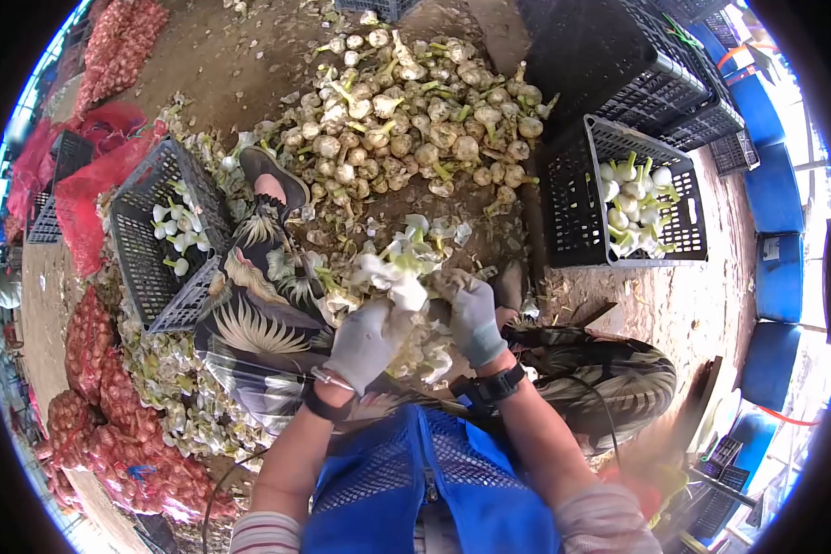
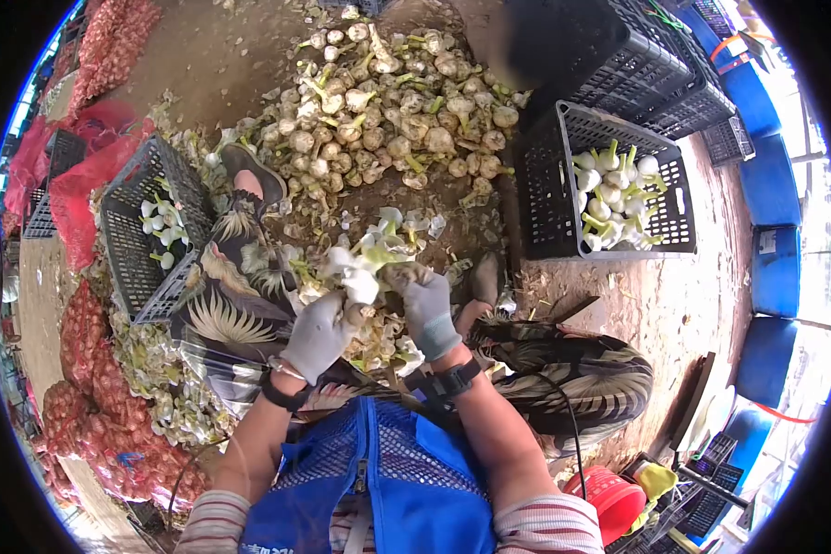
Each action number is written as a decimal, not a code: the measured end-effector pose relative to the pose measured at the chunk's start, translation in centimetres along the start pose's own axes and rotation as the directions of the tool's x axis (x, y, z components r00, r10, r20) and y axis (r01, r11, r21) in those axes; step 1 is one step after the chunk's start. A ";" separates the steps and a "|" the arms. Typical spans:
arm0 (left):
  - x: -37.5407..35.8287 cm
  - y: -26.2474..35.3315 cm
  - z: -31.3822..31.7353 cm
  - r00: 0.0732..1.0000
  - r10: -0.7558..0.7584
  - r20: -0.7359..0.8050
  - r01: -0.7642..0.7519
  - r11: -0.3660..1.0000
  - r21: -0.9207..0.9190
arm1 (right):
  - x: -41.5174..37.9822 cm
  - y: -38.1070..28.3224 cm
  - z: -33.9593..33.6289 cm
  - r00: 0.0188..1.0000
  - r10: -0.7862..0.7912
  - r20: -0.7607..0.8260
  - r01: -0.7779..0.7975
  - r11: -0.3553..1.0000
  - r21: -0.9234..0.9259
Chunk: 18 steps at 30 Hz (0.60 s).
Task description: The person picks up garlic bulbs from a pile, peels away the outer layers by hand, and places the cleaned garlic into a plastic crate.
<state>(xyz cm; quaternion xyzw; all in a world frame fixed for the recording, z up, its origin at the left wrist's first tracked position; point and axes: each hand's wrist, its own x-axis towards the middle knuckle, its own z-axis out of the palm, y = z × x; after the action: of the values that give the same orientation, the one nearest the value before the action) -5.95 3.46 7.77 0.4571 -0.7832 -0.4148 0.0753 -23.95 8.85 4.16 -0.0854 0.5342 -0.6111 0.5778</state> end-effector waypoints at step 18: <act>6.6 -8.2 2.3 0.900 -0.383 0.207 0.423 0.655 -0.626 | 28.0 2.9 -8.5 0.953 -0.260 -0.157 -0.031 0.430 -0.902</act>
<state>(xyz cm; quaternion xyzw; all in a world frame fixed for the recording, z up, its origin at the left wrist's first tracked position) -5.54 -2.29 -1.31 0.5509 -0.4673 -0.6819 0.1150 -37.21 -8.05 -15.96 -0.3296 0.8429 -0.2786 0.3215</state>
